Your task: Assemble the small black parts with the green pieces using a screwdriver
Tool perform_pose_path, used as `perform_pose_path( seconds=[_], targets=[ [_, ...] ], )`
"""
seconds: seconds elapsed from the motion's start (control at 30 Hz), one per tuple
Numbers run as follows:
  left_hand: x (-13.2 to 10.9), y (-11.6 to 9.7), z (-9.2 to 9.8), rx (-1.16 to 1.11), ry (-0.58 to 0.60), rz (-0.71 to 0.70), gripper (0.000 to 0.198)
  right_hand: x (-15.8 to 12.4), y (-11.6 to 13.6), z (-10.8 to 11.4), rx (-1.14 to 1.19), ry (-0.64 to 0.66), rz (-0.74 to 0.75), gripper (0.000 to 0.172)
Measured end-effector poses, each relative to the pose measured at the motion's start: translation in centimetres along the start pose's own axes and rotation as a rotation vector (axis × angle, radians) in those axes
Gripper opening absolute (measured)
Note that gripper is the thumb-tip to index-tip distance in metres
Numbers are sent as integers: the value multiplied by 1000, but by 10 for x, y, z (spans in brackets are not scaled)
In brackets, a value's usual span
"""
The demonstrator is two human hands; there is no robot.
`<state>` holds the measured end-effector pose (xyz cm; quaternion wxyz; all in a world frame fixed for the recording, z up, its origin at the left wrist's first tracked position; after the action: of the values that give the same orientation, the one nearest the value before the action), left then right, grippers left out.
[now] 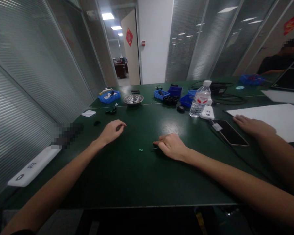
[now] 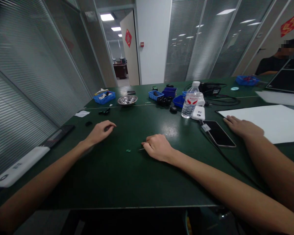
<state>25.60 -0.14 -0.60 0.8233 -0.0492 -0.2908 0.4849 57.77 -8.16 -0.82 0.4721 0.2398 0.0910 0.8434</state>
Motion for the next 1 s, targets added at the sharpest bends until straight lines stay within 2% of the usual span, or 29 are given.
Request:
perform_pose_path(
  seconds=[0.1, 0.2, 0.3, 0.4, 0.57, 0.67, 0.73, 0.93, 1.0],
  targets=[
    [-11, -55, -20, -251, 301, -156, 27, 0, 0, -1, 16, 4, 17, 45],
    [-21, -84, -26, -318, 398, -225, 27, 1, 0, -2, -18, -20, 20, 44],
    [-24, -90, -25, -331, 400, -224, 26, 1, 0, -2, -29, -19, 12, 44],
    [-24, -88, -25, -367, 404, -230, 17, 2, 0, -1, -20, -15, 3, 45],
    [-23, -81, -27, -393, 375, -200, 18, 2, -1, -2, 3, -20, 5, 43],
    [-17, -61, -25, -387, 291, -83, 23, 2, -2, -3, 17, -11, 17, 44],
    [-10, -36, -21, -361, 177, 41, 27, 1, -2, -3, 24, -9, 21, 44],
    [3, 65, 15, -173, -407, 405, 33, -1, -2, -2, 50, 5, 32, 39],
    [0, 95, 28, -111, -526, 486, 35, -1, -1, -2, 48, 13, 31, 37]
  ],
)
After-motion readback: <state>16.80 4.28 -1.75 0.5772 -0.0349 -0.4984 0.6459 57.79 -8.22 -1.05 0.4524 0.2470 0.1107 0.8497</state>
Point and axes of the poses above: each hand's wrist, its own x-axis towards the middle knuckle, its own z-axis out of the back of the hand, y = z × x, the point moved 3 cm from there along x, towards the middle knuckle, and after that the axes turned 9 degrees about -y, right-handed, at the moved point
